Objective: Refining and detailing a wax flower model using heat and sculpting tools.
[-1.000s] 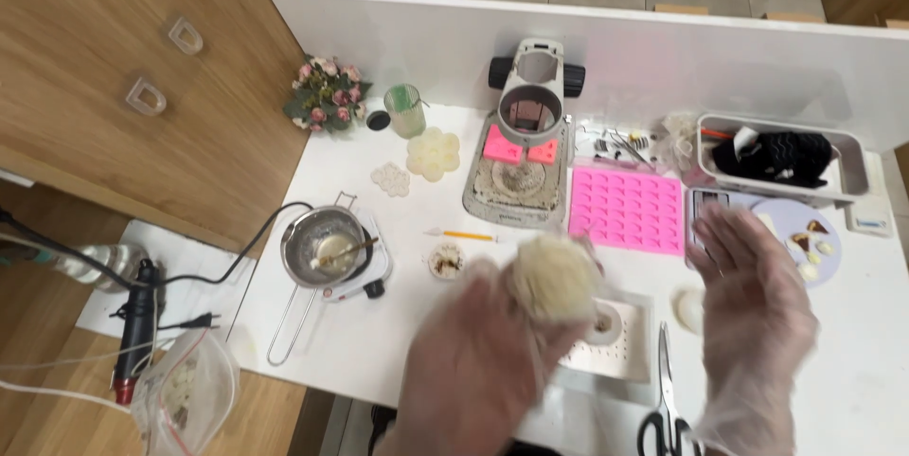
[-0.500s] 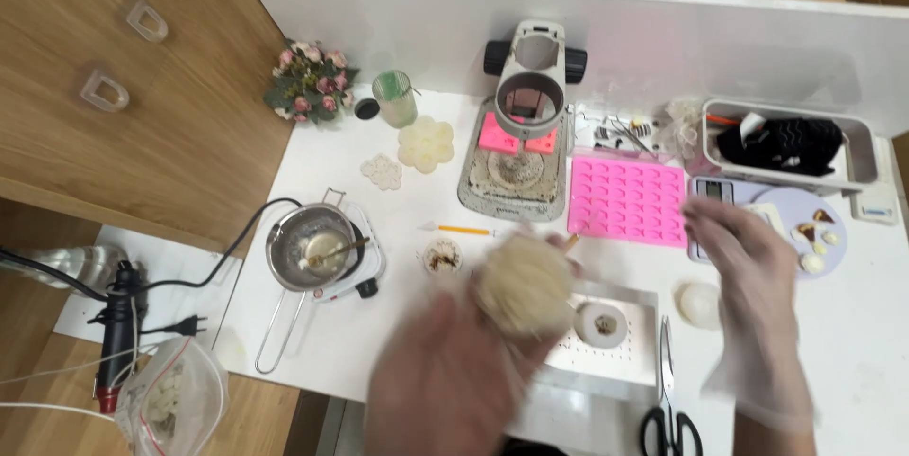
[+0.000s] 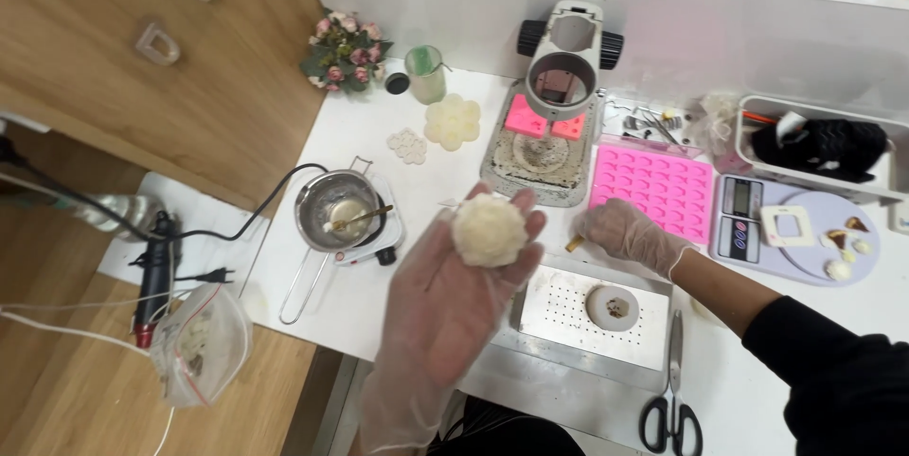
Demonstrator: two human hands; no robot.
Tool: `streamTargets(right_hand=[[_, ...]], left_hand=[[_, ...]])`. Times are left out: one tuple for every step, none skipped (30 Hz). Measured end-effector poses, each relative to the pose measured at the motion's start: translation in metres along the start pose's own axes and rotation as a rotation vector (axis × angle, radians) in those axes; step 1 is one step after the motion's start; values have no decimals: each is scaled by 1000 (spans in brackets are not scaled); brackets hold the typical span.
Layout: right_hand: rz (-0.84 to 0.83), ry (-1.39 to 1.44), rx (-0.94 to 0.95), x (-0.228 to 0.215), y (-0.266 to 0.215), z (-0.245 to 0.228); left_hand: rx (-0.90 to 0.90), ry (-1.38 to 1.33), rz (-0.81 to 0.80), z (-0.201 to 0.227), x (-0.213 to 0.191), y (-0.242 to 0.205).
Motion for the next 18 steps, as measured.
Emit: streamTargets(right_hand=[[7,-2,-8,10,5,-1],[88,84,-60,17,9,-3],[165,170,-109,24,10,-5],[168,169,-114,24,13,-5],[151,108,-104,26,13,-5],[133,47,-94,28,13,-4],[132,46,-92,13,10,3],[36,159,29,0,7,14],[-60,272,152,-13,3,26],[-61,271,156,-51,-19,27],[221,497,273,-101,-43,38],[510,717,388,-148,-72,49],[510,709,396,-158,-88,48],[714,1211,496,-168,-112,59],[911,1720,579,-171,-136,66],[917,1712,585,-196,-159,58],[1124,1987,411,-220,-186,50],[1332,2246,198,-243,-212,41]], left_hand=[[11,2,0,-3,0,2],[2,-21,-2,-6,0,5],[-12,-44,-4,-10,0,7],[-5,-43,-5,-11,1,8],[4,-30,-38,-14,4,9],[14,-17,-71,-16,6,11],[12,-18,-73,-18,10,12],[25,49,-86,-20,14,14],[36,116,-100,-22,18,15],[33,113,-102,-25,25,16],[24,142,-78,-28,30,17],[15,172,-53,-32,35,17],[8,166,-59,-36,38,19],[-5,132,-59,-42,41,19],[-17,98,-58,-47,44,20],[-24,94,-63,-53,48,20],[-19,58,-75,-59,52,19],[-14,22,-87,-65,56,18]])
Point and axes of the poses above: each hand's wrist, its own y-axis towards the middle knuckle, its own x-axis out of the palm, z = x × y, the point moved 4 cm from there along y, towards the middle knuckle, and after that the axes turned 15 degrees about x, right-handed, at the moved point
